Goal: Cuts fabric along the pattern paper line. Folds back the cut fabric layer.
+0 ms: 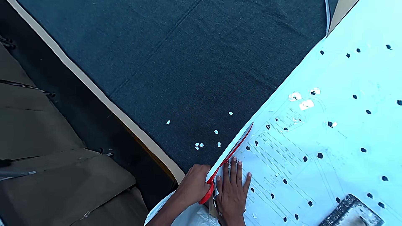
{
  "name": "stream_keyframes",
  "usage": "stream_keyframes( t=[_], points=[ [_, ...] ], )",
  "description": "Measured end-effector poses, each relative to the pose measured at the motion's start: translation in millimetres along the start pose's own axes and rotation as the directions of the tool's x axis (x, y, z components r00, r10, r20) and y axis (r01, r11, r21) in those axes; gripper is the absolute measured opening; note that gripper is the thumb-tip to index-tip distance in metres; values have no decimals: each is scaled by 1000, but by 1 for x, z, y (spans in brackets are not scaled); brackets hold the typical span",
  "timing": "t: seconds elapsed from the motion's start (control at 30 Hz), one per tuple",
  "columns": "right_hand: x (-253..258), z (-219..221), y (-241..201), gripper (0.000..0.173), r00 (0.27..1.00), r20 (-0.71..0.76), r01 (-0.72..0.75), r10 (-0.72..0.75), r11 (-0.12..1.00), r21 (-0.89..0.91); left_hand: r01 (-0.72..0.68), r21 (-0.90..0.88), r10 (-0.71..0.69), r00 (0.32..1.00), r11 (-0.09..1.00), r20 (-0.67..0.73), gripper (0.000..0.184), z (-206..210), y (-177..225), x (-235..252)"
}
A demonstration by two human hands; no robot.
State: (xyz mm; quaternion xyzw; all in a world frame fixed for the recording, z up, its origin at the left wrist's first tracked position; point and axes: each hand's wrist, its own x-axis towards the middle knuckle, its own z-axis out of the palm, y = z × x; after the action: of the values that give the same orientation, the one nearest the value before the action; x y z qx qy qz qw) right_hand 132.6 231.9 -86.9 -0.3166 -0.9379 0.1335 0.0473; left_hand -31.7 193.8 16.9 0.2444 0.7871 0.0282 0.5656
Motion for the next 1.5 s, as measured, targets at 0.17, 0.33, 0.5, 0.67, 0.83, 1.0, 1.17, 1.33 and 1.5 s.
stream_keyframes(
  t=[0.17, 0.33, 0.5, 0.67, 0.83, 1.0, 1.17, 1.33, 1.5],
  points=[
    [0, 0, 0, 60, 1000, -16, 0, 0, 1000, 5, -36, -2, 36, 999, 999, 3, 21, -4, 1, -5],
    [0, -2, 0, 61, 1000, -20, 1, -1, 1000, -9, -25, 1, 25, 1000, 1000, -6, 23, -14, 15, -21],
    [0, 0, 0, 62, 1000, -8, 0, 0, 1000, -19, -52, -17, 52, 998, 998, -29, 22, -10, 8, -11],
    [2, -6, -2, 60, 1000, 1, 8, -8, 999, -33, -52, -50, 50, 998, 997, -42, 26, -2, 7, -2],
    [3, -4, -1, 61, 1000, 0, 6, -6, 999, -39, -29, -23, 29, 999, 999, -12, 24, -5, 7, 5],
    [2, -3, -1, 61, 1000, -6, 6, -7, 999, -38, -38, -31, 37, 999, 999, -8, 22, -7, 4, 10],
    [2, -6, 0, 60, 999, 48, 7, -5, 1000, -24, -61, 29, 61, 998, 998, 16, 29, -20, 12, 1],
    [0, -6, -1, 60, 998, 57, 0, 1, 1000, -15, -25, 52, 25, 1000, 998, 2, 30, -22, 24, -2],
    [2, -9, -1, 60, 996, 86, -1, 1, 1000, -6, -37, 30, 38, 998, 999, -49, 27, -17, 25, 2]
  ],
)
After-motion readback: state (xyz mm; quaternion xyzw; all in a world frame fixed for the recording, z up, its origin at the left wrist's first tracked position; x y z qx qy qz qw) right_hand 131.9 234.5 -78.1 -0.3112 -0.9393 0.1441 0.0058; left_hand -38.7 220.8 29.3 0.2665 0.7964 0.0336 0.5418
